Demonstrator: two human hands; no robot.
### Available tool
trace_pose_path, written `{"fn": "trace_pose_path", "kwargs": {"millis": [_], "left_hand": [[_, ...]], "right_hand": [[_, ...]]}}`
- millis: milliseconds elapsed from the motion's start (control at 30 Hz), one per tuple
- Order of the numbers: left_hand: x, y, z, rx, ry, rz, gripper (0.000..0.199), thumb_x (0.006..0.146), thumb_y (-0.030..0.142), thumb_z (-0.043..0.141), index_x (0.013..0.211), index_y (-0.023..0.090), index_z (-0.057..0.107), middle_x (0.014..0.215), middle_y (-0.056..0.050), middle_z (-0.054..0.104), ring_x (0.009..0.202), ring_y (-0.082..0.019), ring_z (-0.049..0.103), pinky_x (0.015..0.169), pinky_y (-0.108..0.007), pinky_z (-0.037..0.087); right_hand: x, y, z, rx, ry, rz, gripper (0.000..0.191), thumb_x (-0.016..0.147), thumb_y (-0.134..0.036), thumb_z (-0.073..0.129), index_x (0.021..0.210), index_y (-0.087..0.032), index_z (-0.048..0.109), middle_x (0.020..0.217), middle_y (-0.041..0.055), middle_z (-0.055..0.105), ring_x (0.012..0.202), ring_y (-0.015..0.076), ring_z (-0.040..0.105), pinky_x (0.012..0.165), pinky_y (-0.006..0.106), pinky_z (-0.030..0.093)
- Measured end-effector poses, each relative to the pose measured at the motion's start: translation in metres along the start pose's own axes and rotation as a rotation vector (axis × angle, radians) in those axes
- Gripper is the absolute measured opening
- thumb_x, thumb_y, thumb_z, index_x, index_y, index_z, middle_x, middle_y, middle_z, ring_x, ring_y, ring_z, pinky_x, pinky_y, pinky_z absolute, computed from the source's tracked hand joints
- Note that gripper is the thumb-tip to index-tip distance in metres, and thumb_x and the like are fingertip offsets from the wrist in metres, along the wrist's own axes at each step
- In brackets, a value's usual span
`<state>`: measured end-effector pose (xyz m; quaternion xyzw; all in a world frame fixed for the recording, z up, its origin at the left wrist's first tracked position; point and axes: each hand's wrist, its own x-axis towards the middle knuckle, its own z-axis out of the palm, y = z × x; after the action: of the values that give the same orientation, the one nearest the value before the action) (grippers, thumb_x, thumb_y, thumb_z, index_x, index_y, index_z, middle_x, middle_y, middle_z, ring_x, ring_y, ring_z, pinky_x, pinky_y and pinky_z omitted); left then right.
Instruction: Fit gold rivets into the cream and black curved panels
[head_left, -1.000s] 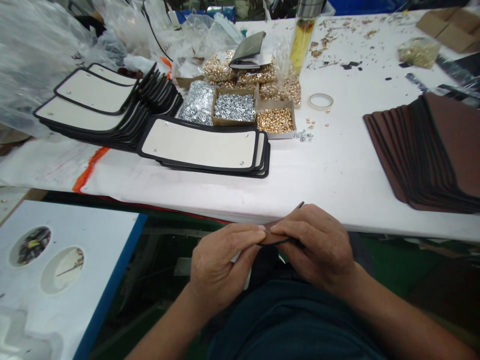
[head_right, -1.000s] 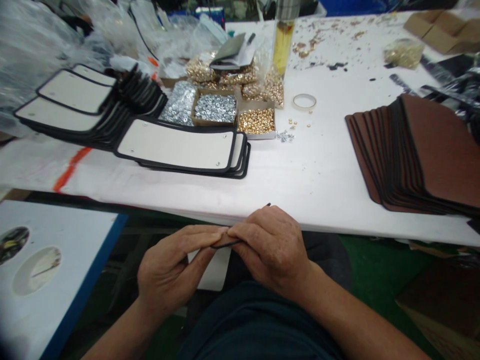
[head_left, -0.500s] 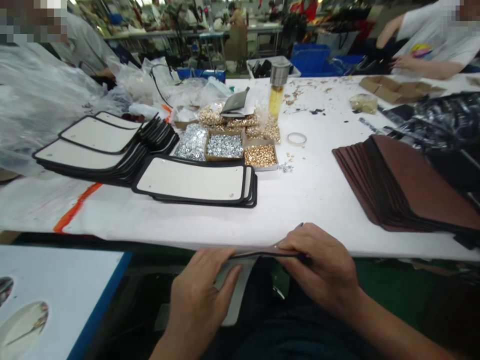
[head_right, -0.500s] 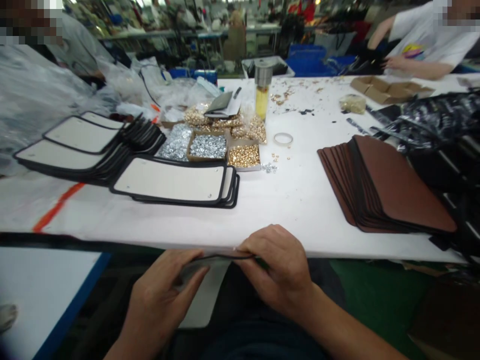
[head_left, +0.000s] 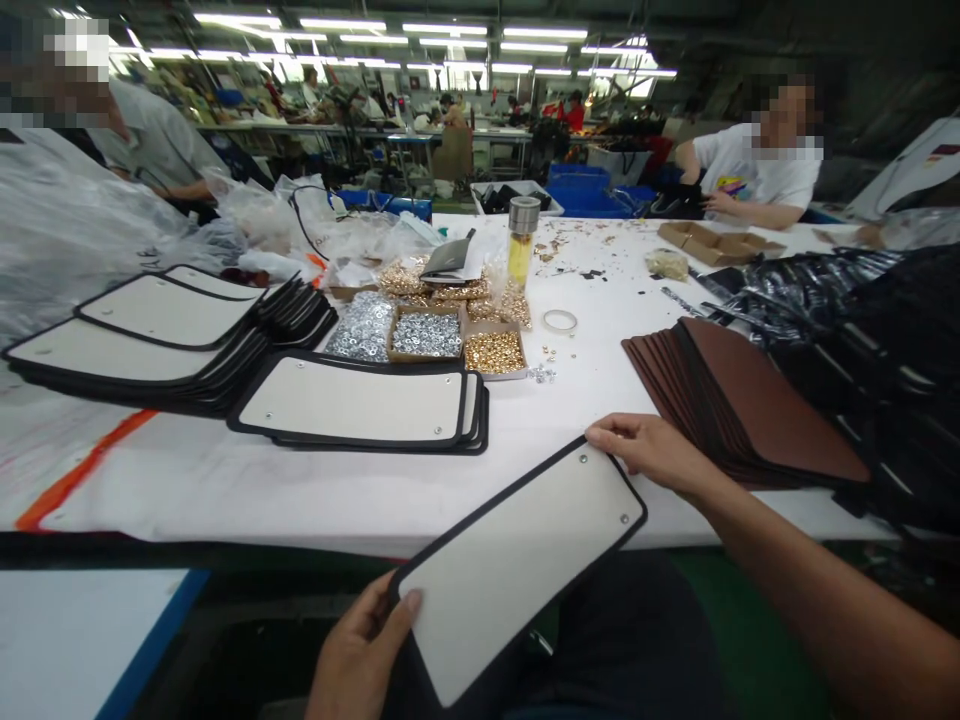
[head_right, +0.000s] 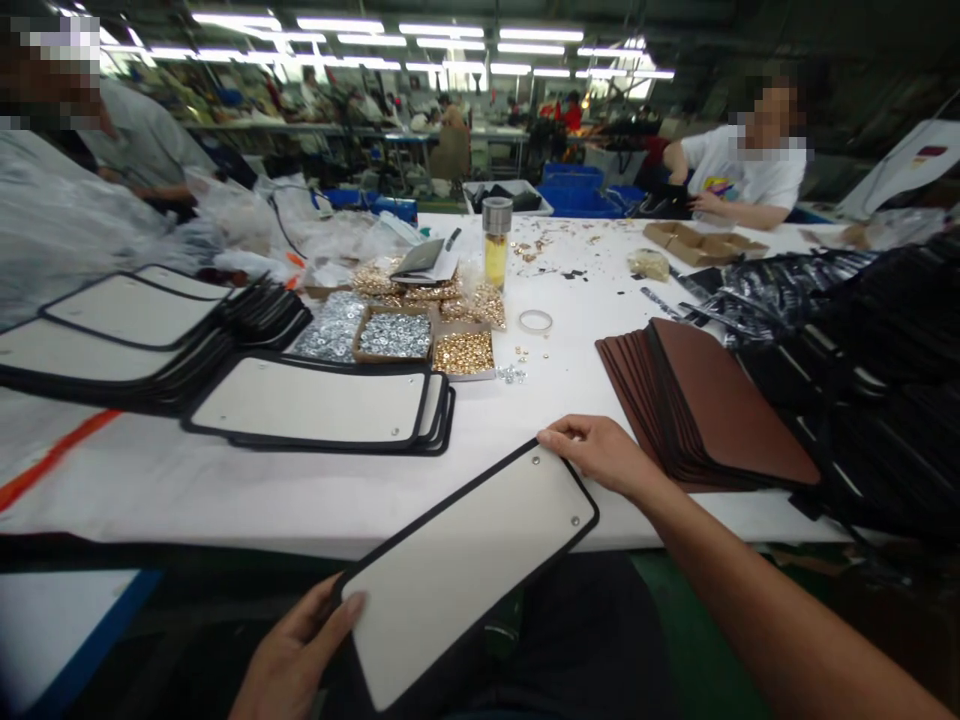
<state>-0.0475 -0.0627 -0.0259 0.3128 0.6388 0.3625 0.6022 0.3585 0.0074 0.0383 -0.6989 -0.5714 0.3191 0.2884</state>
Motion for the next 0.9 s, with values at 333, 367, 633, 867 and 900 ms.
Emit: {"fn": "trace_pose_path", "kwargs": {"millis": [333,367,633,867,900], "left_hand": [[-0.001,0.002,0.013,-0.203,0.056,-0.105,0.072,0.061,0.059,0.095,0.117,0.017,0.076,0.1,-0.009,0.083,0.09,-0.033,0.079,0.071,-0.036,0.064],[-0.002,-0.001,0.013,-0.189,0.036,-0.101,0.071,0.063,0.058,0.094,0.118,0.018,0.076,0.102,-0.01,0.083,0.091,-0.033,0.078,0.072,-0.037,0.064],[-0.017,-0.009,0.017,0.041,-0.012,0.068,0.056,0.075,0.06,0.084,0.111,0.017,0.078,0.103,-0.008,0.082,0.096,-0.03,0.075,0.081,-0.034,0.059],[-0.025,-0.005,0.007,0.368,-0.043,0.302,0.038,0.086,0.054,0.073,0.105,0.021,0.08,0.101,-0.005,0.081,0.095,-0.028,0.074,0.082,-0.034,0.057],[-0.025,-0.004,0.006,0.397,-0.058,0.333,0.035,0.087,0.051,0.072,0.105,0.022,0.08,0.101,-0.005,0.081,0.094,-0.028,0.075,0.082,-0.033,0.057]], "right_hand": [[0.142,0.017,0.02,-0.279,0.213,-0.073,0.03,0.103,-0.039,0.066,0.124,-0.018,0.067,0.127,0.0091,0.069,0.108,0.0223,0.07,0.094,0.044,0.061],[0.145,0.019,0.022,-0.306,0.217,-0.072,0.031,0.103,-0.039,0.066,0.126,-0.018,0.067,0.128,0.0094,0.068,0.109,0.0228,0.069,0.095,0.044,0.061],[0.142,0.022,0.025,-0.418,0.262,-0.056,0.023,0.094,-0.039,0.072,0.109,-0.022,0.077,0.116,0.0066,0.074,0.107,0.0256,0.068,0.098,0.044,0.054],[0.136,0.021,0.024,-0.33,0.354,-0.083,0.019,0.083,-0.041,0.071,0.088,-0.026,0.082,0.096,0.0033,0.08,0.089,0.0239,0.07,0.081,0.035,0.051],[0.134,0.022,0.022,-0.302,0.363,-0.08,0.02,0.083,-0.041,0.071,0.088,-0.025,0.081,0.089,0.0031,0.08,0.083,0.0229,0.069,0.078,0.034,0.051]]}}
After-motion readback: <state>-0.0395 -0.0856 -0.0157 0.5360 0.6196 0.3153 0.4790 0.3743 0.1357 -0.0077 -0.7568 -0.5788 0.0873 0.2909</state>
